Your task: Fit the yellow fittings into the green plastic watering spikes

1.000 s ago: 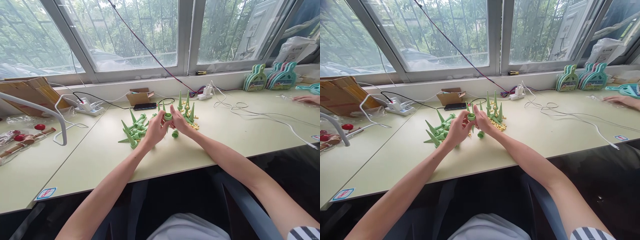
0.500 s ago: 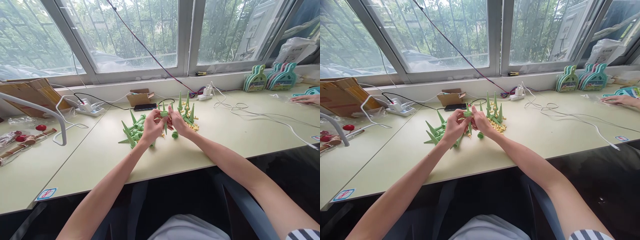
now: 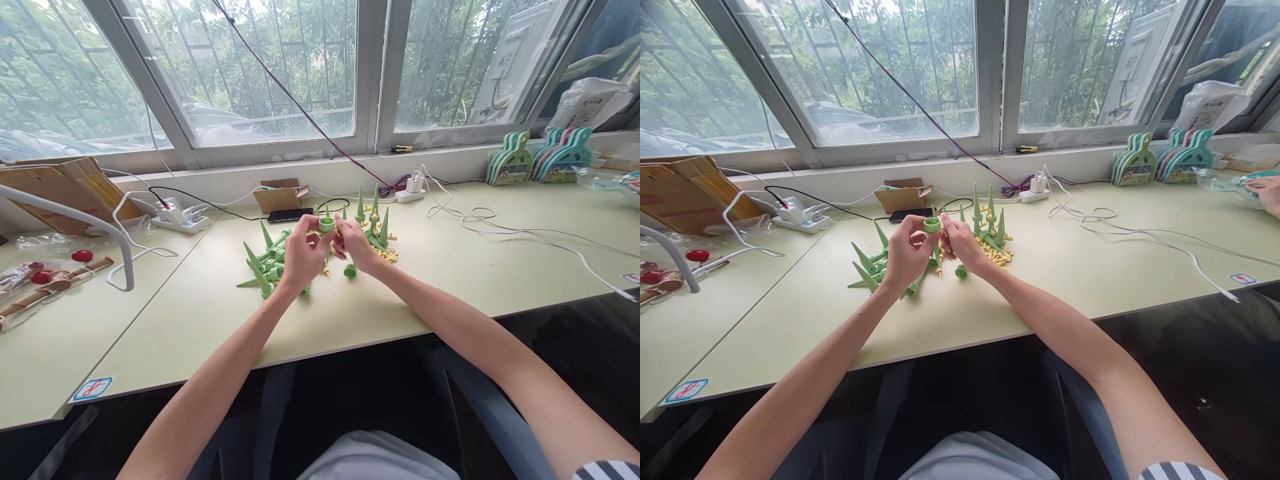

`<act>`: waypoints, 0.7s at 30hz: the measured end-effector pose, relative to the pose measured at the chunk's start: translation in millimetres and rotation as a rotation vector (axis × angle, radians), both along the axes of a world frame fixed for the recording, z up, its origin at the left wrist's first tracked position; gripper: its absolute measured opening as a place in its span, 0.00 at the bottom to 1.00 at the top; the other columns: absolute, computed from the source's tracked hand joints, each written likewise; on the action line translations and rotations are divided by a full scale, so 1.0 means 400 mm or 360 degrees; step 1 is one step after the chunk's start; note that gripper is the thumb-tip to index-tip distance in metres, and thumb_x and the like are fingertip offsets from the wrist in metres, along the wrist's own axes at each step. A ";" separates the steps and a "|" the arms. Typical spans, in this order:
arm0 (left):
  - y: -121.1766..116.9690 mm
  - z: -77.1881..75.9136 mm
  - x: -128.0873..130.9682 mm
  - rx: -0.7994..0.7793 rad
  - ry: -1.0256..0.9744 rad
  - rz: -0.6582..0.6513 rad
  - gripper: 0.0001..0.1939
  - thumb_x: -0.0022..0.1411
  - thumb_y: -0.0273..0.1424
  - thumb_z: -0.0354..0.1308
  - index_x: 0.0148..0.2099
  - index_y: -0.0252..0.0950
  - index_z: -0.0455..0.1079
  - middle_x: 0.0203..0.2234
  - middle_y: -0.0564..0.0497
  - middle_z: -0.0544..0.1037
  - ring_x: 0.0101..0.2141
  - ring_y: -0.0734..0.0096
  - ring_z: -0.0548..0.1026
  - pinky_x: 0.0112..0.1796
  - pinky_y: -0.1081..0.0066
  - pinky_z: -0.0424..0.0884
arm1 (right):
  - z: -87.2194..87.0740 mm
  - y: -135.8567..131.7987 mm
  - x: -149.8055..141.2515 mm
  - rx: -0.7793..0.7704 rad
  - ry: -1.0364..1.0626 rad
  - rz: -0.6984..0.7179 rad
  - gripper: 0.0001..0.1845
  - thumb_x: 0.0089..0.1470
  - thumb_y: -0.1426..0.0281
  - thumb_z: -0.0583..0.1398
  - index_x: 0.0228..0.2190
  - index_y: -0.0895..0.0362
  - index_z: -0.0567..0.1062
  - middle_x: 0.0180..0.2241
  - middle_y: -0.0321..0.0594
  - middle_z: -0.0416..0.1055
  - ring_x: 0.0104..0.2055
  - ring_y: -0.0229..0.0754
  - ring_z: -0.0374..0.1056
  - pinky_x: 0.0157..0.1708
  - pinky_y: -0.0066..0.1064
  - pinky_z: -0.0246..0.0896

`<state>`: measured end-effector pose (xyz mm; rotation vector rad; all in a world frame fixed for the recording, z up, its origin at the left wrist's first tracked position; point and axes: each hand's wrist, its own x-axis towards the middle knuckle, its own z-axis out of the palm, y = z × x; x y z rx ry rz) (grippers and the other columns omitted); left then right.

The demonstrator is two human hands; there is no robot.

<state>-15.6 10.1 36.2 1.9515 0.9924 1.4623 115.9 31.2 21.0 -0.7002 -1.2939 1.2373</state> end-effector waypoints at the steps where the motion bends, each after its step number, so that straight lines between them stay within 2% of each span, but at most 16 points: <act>1: 0.000 -0.001 0.000 -0.0008 -0.0006 0.0003 0.15 0.59 0.41 0.62 0.41 0.39 0.65 0.38 0.49 0.77 0.23 0.80 0.70 0.21 0.77 0.67 | 0.001 -0.001 0.000 -0.0005 -0.0003 -0.0003 0.30 0.58 0.43 0.53 0.21 0.54 0.57 0.13 0.26 0.50 0.12 0.29 0.49 0.10 0.24 0.45; 9: 0.002 -0.013 0.000 0.0043 0.0105 0.0034 0.11 0.61 0.38 0.59 0.44 0.40 0.64 0.39 0.51 0.76 0.21 0.81 0.69 0.22 0.77 0.66 | -0.009 0.007 0.006 0.0017 -0.0071 0.0029 0.30 0.58 0.43 0.54 0.20 0.54 0.57 0.12 0.26 0.49 0.12 0.29 0.48 0.10 0.24 0.42; 12: 0.007 -0.021 -0.006 0.0212 0.0271 0.0107 0.08 0.63 0.34 0.57 0.44 0.40 0.65 0.36 0.52 0.75 0.21 0.81 0.67 0.24 0.77 0.65 | -0.008 0.009 0.010 -0.0036 -0.0076 0.0066 0.30 0.58 0.44 0.54 0.19 0.53 0.55 0.13 0.25 0.46 0.12 0.29 0.46 0.11 0.24 0.40; 17: 0.023 -0.035 -0.013 0.0519 0.0475 0.0135 0.07 0.63 0.30 0.55 0.44 0.40 0.66 0.32 0.53 0.74 0.22 0.79 0.66 0.27 0.76 0.66 | 0.000 0.008 0.013 -0.0109 -0.0026 0.0136 0.30 0.58 0.46 0.56 0.19 0.53 0.53 0.14 0.24 0.41 0.13 0.28 0.43 0.11 0.23 0.38; 21: 0.025 -0.032 -0.007 0.0363 0.0386 0.0125 0.09 0.62 0.28 0.55 0.45 0.39 0.65 0.35 0.51 0.75 0.23 0.79 0.68 0.25 0.77 0.67 | -0.002 0.006 0.010 -0.0103 0.0025 0.0090 0.30 0.58 0.45 0.56 0.19 0.53 0.53 0.14 0.24 0.43 0.13 0.29 0.43 0.11 0.24 0.39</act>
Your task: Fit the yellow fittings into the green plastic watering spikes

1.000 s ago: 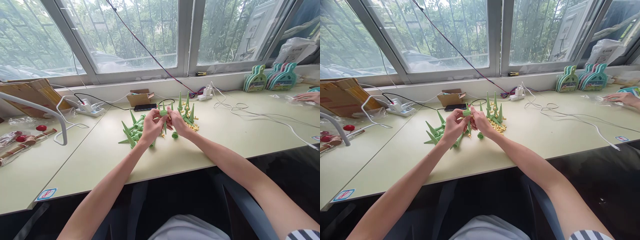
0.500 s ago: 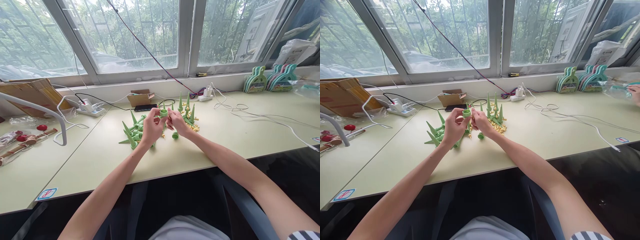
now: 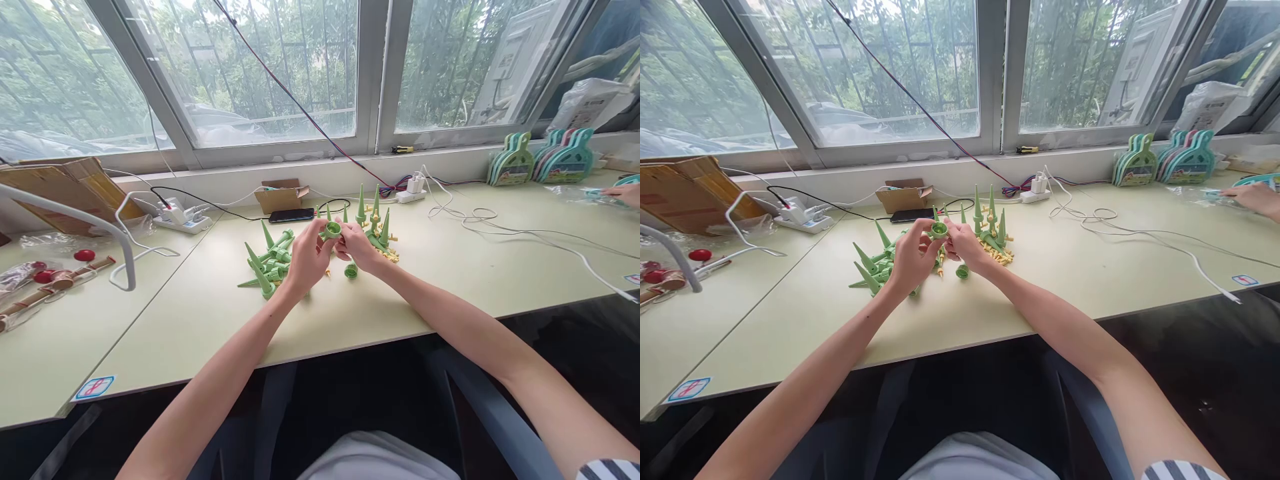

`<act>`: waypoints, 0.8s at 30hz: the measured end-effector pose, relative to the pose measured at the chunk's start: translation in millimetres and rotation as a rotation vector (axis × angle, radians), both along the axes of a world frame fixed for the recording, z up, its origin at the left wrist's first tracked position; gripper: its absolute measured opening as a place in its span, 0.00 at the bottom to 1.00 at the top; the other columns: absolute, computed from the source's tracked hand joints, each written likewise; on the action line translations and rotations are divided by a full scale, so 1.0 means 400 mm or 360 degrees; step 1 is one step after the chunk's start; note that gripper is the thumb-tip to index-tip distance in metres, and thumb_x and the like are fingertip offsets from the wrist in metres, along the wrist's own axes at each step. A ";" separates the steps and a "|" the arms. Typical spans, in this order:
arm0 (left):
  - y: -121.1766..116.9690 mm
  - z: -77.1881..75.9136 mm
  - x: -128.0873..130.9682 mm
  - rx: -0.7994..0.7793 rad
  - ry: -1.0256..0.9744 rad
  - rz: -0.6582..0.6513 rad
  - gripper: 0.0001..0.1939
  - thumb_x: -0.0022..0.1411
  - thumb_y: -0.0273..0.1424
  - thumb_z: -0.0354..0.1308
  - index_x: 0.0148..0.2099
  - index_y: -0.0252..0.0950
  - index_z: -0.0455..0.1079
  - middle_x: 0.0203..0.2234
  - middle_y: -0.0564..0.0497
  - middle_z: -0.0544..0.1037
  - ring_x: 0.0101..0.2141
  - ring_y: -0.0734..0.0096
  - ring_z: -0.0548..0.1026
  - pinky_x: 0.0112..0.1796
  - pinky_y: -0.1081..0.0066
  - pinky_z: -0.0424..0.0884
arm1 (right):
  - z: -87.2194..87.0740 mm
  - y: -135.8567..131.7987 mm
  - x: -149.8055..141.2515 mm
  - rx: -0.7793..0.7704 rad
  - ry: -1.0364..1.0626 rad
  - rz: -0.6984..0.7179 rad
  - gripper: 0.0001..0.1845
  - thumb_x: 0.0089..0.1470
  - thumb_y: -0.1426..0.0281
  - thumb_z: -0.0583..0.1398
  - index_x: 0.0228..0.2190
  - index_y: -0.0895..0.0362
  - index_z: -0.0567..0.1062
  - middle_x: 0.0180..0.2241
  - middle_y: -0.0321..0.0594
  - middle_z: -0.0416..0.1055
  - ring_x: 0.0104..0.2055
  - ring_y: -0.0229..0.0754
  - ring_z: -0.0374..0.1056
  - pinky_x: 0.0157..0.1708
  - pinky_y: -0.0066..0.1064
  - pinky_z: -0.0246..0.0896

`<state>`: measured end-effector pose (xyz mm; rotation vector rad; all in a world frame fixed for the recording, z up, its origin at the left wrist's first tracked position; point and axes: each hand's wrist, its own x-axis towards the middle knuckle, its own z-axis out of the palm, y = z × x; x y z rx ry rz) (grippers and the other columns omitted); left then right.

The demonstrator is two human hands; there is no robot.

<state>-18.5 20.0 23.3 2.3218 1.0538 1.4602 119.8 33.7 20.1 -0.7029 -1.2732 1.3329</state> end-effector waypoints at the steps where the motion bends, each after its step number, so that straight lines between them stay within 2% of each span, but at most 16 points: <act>1: -0.001 0.002 0.002 -0.0068 -0.0048 -0.0001 0.09 0.61 0.28 0.56 0.45 0.39 0.65 0.36 0.51 0.75 0.24 0.79 0.69 0.24 0.77 0.67 | -0.002 0.000 -0.001 0.0010 0.0011 -0.0014 0.30 0.57 0.45 0.56 0.19 0.53 0.53 0.14 0.25 0.45 0.13 0.29 0.44 0.11 0.24 0.40; 5: -0.006 0.011 0.007 -0.0282 -0.0217 -0.0041 0.08 0.61 0.27 0.55 0.44 0.38 0.65 0.39 0.47 0.75 0.31 0.73 0.75 0.22 0.78 0.71 | -0.008 -0.001 -0.008 0.0092 0.0015 -0.0032 0.30 0.57 0.44 0.56 0.20 0.53 0.56 0.14 0.26 0.48 0.13 0.29 0.45 0.11 0.25 0.42; 9: -0.006 0.012 0.010 -0.0358 -0.0334 -0.0060 0.09 0.60 0.28 0.56 0.45 0.38 0.66 0.43 0.45 0.73 0.34 0.70 0.76 0.25 0.75 0.76 | -0.013 0.001 -0.015 0.0168 -0.0012 -0.0117 0.29 0.56 0.43 0.55 0.21 0.53 0.58 0.14 0.26 0.50 0.12 0.29 0.47 0.11 0.25 0.42; 12: -0.002 0.012 0.012 -0.0466 -0.0448 -0.0039 0.12 0.59 0.28 0.59 0.45 0.38 0.65 0.44 0.45 0.71 0.32 0.72 0.76 0.25 0.74 0.76 | -0.011 0.004 -0.015 0.0181 -0.0009 -0.0262 0.30 0.56 0.41 0.53 0.22 0.53 0.58 0.14 0.26 0.50 0.12 0.30 0.47 0.11 0.26 0.43; 14: 0.000 0.015 0.012 -0.0601 -0.0578 -0.0053 0.10 0.60 0.29 0.59 0.44 0.37 0.64 0.40 0.47 0.71 0.27 0.75 0.75 0.23 0.73 0.75 | -0.008 0.007 -0.012 0.0200 -0.0036 -0.0356 0.30 0.56 0.40 0.52 0.22 0.53 0.57 0.14 0.26 0.50 0.12 0.30 0.47 0.11 0.27 0.43; 18: -0.002 0.032 0.013 -0.1108 -0.0948 -0.0276 0.06 0.67 0.34 0.51 0.40 0.37 0.60 0.25 0.54 0.70 0.18 0.76 0.69 0.19 0.74 0.69 | -0.009 0.007 -0.006 0.0394 -0.0254 -0.0545 0.30 0.58 0.40 0.49 0.22 0.53 0.58 0.16 0.29 0.53 0.15 0.31 0.49 0.15 0.27 0.46; 22: -0.010 0.051 0.015 -0.1687 -0.1134 -0.0429 0.13 0.71 0.38 0.43 0.36 0.36 0.60 0.20 0.52 0.70 0.17 0.76 0.69 0.20 0.75 0.67 | -0.015 -0.003 -0.007 0.0665 -0.0661 -0.0700 0.30 0.61 0.43 0.47 0.22 0.54 0.59 0.19 0.33 0.59 0.21 0.34 0.55 0.23 0.28 0.51; 24: -0.010 0.053 0.014 -0.1835 -0.1174 -0.0453 0.16 0.71 0.37 0.40 0.34 0.35 0.62 0.20 0.51 0.71 0.17 0.77 0.69 0.21 0.75 0.69 | -0.017 -0.008 -0.009 0.0711 -0.0770 -0.0721 0.29 0.63 0.45 0.45 0.23 0.54 0.59 0.19 0.33 0.59 0.23 0.34 0.55 0.26 0.29 0.52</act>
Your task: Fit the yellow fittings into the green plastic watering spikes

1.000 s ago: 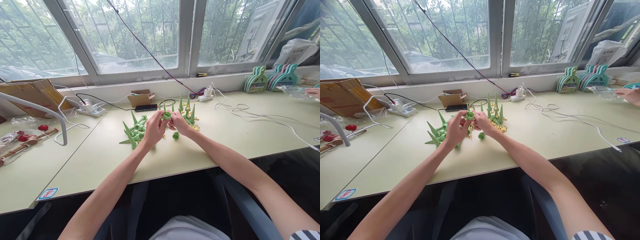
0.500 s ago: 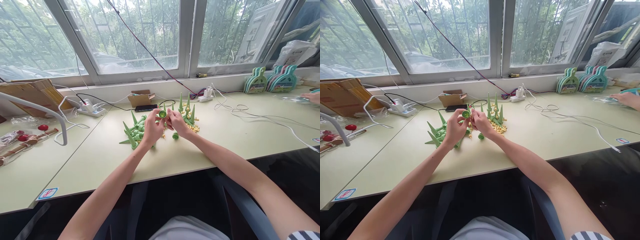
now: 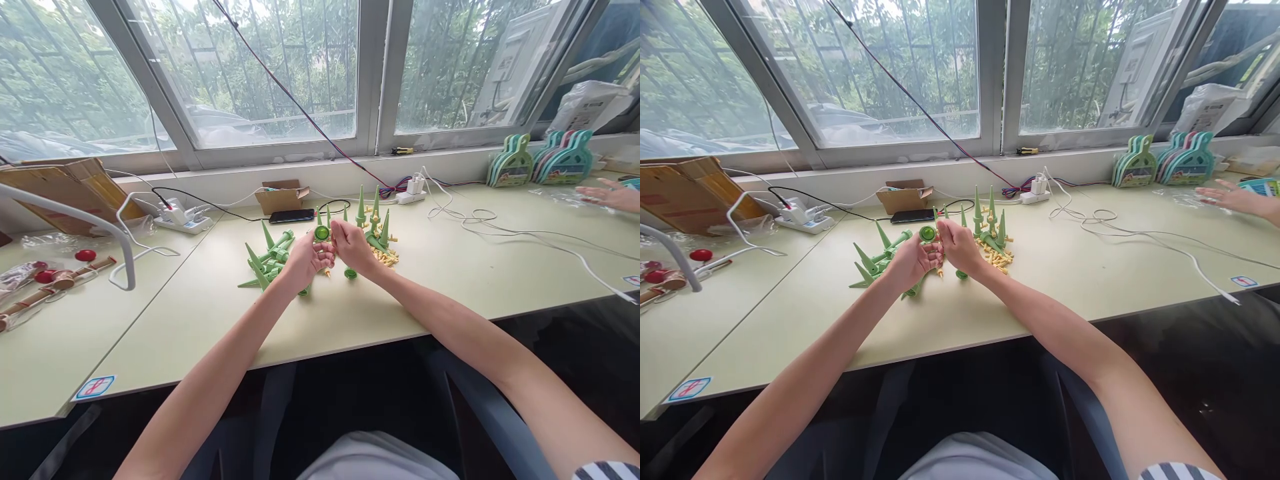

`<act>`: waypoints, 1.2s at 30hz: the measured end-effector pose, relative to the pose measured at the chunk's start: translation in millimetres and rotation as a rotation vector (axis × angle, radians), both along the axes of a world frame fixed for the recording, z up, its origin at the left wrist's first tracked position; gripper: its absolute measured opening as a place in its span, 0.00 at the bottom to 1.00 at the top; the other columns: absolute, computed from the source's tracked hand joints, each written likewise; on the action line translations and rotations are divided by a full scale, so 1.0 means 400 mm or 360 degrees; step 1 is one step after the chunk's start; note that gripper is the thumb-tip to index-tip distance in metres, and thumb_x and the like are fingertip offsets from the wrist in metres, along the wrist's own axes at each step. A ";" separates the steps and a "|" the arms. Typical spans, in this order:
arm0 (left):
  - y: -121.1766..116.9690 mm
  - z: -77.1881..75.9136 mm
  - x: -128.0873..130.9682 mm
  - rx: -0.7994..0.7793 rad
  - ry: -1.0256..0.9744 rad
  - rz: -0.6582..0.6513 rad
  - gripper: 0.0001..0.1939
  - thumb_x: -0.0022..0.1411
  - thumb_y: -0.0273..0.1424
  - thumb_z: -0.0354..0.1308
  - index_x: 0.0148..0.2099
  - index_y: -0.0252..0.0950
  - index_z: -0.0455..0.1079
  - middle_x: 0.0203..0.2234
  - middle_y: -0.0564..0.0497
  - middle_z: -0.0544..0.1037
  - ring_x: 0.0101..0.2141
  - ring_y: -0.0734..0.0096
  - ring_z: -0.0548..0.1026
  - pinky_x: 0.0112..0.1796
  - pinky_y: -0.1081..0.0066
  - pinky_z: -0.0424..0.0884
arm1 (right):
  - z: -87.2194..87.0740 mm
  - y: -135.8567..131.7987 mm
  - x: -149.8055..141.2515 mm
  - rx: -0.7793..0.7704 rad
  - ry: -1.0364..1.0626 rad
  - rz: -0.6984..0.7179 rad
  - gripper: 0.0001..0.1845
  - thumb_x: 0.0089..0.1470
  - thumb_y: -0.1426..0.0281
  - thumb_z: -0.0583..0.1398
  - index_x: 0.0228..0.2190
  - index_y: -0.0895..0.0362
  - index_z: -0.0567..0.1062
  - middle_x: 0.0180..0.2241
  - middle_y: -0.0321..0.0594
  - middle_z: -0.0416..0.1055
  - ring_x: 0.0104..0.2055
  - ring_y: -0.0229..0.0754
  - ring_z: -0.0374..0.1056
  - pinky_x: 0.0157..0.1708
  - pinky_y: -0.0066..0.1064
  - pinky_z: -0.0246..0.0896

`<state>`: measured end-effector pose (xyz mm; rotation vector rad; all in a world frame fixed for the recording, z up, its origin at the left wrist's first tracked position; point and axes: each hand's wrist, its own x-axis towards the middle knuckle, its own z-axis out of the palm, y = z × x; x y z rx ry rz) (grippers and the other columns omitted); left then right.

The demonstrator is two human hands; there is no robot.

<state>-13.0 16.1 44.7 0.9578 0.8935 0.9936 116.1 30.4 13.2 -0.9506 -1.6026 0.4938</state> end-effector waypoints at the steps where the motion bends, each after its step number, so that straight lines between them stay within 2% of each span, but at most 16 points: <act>1: 0.001 0.000 -0.001 -0.0008 -0.0019 -0.0021 0.16 0.71 0.36 0.41 0.34 0.34 0.63 0.20 0.50 0.71 0.17 0.77 0.69 0.21 0.75 0.69 | -0.001 -0.002 -0.001 0.0000 -0.0020 0.0001 0.29 0.63 0.45 0.45 0.23 0.54 0.59 0.19 0.32 0.59 0.23 0.34 0.55 0.26 0.29 0.52; 5: 0.004 -0.006 -0.009 0.0087 -0.0081 -0.0090 0.13 0.67 0.36 0.51 0.32 0.34 0.65 0.21 0.51 0.71 0.18 0.77 0.68 0.19 0.75 0.66 | -0.003 -0.001 -0.001 -0.0015 0.0004 0.0045 0.28 0.63 0.46 0.45 0.23 0.54 0.59 0.20 0.32 0.59 0.23 0.35 0.55 0.26 0.29 0.51; 8: 0.005 -0.008 -0.014 0.0127 -0.0100 -0.0146 0.14 0.63 0.40 0.57 0.33 0.34 0.66 0.22 0.52 0.71 0.18 0.77 0.68 0.18 0.75 0.65 | -0.005 0.004 0.000 -0.0024 0.0041 0.0072 0.28 0.63 0.45 0.46 0.24 0.54 0.59 0.20 0.32 0.59 0.23 0.35 0.56 0.25 0.28 0.52; 12: 0.005 -0.004 -0.017 0.0148 -0.0122 -0.0220 0.18 0.60 0.45 0.61 0.34 0.34 0.66 0.22 0.52 0.70 0.19 0.78 0.67 0.19 0.75 0.64 | -0.006 0.008 0.001 -0.0023 0.0076 0.0117 0.28 0.62 0.44 0.46 0.24 0.54 0.59 0.20 0.32 0.59 0.24 0.35 0.57 0.25 0.28 0.53; 17: 0.004 0.001 -0.025 0.0318 -0.0092 -0.0252 0.17 0.58 0.42 0.64 0.35 0.35 0.64 0.23 0.54 0.69 0.20 0.78 0.68 0.19 0.76 0.64 | -0.003 0.009 0.006 0.0017 0.0016 0.0079 0.29 0.62 0.43 0.45 0.23 0.54 0.58 0.19 0.32 0.57 0.24 0.36 0.55 0.25 0.28 0.51; 23: 0.003 -0.007 -0.025 0.0657 0.0110 -0.0063 0.18 0.57 0.43 0.65 0.33 0.37 0.60 0.23 0.58 0.66 0.20 0.80 0.67 0.19 0.76 0.65 | -0.003 0.011 0.012 -0.0026 -0.0065 0.0101 0.30 0.62 0.44 0.44 0.22 0.54 0.58 0.18 0.32 0.56 0.22 0.35 0.53 0.24 0.28 0.50; 28: 0.001 -0.017 -0.021 0.0967 0.0415 0.0077 0.17 0.60 0.45 0.61 0.34 0.38 0.60 0.26 0.57 0.69 0.18 0.82 0.65 0.17 0.77 0.62 | -0.001 0.013 0.016 -0.0084 -0.0123 0.0078 0.33 0.61 0.41 0.44 0.20 0.54 0.58 0.17 0.33 0.56 0.22 0.35 0.53 0.24 0.28 0.49; 36: 0.001 -0.020 -0.023 0.1140 0.0665 0.0240 0.14 0.58 0.41 0.62 0.34 0.38 0.64 0.29 0.54 0.72 0.18 0.83 0.62 0.17 0.78 0.56 | -0.003 0.024 0.017 -0.0108 -0.0109 0.0100 0.34 0.60 0.41 0.45 0.17 0.54 0.57 0.16 0.34 0.56 0.20 0.34 0.52 0.23 0.28 0.47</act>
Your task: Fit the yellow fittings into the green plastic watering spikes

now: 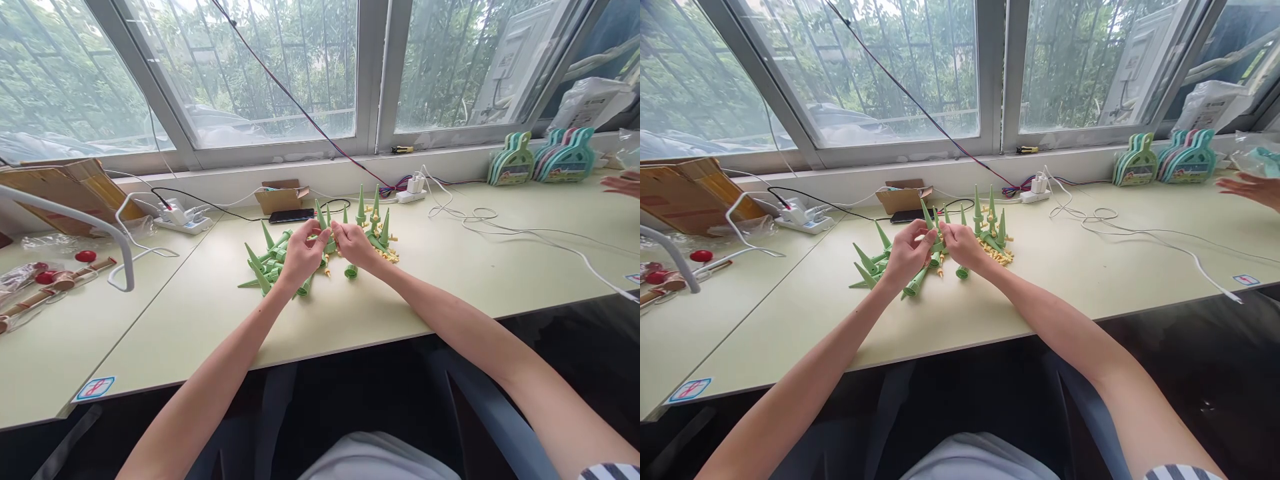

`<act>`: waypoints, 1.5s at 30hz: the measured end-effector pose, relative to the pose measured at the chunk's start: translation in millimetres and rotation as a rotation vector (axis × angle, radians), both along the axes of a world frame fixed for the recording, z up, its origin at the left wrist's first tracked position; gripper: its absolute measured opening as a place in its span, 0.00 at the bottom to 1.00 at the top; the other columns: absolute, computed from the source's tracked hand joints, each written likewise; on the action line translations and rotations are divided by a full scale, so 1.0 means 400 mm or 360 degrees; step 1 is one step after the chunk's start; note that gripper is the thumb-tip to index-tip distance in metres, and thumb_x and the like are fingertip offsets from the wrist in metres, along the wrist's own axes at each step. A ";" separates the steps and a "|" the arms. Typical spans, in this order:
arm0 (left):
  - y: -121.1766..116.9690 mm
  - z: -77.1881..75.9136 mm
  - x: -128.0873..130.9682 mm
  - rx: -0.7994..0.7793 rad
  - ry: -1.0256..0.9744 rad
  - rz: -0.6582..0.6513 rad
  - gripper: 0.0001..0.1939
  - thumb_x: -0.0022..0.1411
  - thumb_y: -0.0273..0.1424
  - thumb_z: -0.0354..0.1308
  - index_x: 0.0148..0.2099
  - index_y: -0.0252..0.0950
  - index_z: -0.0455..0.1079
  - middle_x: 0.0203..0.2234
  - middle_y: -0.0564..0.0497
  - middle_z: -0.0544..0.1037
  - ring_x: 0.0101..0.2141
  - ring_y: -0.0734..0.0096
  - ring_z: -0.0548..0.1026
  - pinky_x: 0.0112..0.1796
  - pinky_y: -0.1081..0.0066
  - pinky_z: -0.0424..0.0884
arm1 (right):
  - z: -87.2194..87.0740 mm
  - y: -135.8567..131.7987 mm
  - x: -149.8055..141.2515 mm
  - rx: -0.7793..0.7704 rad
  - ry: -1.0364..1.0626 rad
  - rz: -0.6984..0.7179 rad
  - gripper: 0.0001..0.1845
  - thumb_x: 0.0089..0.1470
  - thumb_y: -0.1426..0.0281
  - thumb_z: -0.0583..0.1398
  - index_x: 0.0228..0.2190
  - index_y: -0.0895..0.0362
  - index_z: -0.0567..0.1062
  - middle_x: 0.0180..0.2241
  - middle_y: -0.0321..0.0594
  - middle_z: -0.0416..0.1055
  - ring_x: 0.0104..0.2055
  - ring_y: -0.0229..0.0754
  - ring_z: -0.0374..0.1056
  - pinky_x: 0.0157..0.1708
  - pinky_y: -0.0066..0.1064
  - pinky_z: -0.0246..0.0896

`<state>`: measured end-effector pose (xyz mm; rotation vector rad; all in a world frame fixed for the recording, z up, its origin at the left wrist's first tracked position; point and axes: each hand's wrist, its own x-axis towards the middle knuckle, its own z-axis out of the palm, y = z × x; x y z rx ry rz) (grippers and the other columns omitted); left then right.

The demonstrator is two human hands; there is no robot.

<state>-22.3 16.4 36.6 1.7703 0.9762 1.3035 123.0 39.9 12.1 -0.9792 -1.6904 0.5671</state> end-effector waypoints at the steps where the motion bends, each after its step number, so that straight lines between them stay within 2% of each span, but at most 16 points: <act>1: 0.001 -0.001 -0.001 0.0003 0.0009 0.0002 0.13 0.58 0.40 0.63 0.35 0.38 0.65 0.30 0.54 0.72 0.18 0.83 0.62 0.17 0.78 0.56 | -0.001 0.002 0.000 -0.0003 0.0000 0.0003 0.34 0.60 0.41 0.45 0.16 0.54 0.57 0.16 0.34 0.56 0.20 0.34 0.52 0.23 0.28 0.47; 8: 0.001 -0.009 0.000 0.0108 0.0076 0.0024 0.08 0.58 0.36 0.62 0.38 0.38 0.71 0.36 0.51 0.74 0.20 0.83 0.63 0.19 0.77 0.54 | -0.006 0.009 0.001 -0.0051 -0.0025 0.0019 0.34 0.61 0.42 0.45 0.16 0.54 0.57 0.15 0.34 0.57 0.20 0.34 0.53 0.22 0.28 0.47; 17: -0.008 -0.003 0.007 0.0200 0.0124 0.0115 0.08 0.59 0.35 0.61 0.39 0.38 0.74 0.34 0.51 0.76 0.21 0.80 0.66 0.21 0.76 0.55 | -0.006 0.012 0.003 -0.0068 -0.0031 0.0002 0.34 0.60 0.42 0.46 0.15 0.54 0.57 0.14 0.34 0.56 0.19 0.34 0.52 0.21 0.29 0.46; 37: -0.010 -0.002 0.011 0.0150 0.0082 0.0149 0.07 0.55 0.31 0.64 0.37 0.37 0.74 0.35 0.51 0.77 0.22 0.78 0.68 0.23 0.74 0.56 | -0.021 0.020 0.002 -0.0077 -0.0049 -0.0017 0.32 0.62 0.47 0.47 0.16 0.55 0.59 0.15 0.34 0.57 0.21 0.35 0.55 0.23 0.28 0.48; 45: -0.006 -0.007 0.007 0.0256 0.0246 0.0178 0.06 0.58 0.34 0.62 0.38 0.38 0.72 0.34 0.52 0.76 0.19 0.81 0.64 0.22 0.74 0.54 | -0.021 0.017 0.000 -0.0067 -0.0069 0.0005 0.28 0.64 0.53 0.47 0.17 0.55 0.58 0.16 0.33 0.57 0.21 0.35 0.54 0.24 0.28 0.48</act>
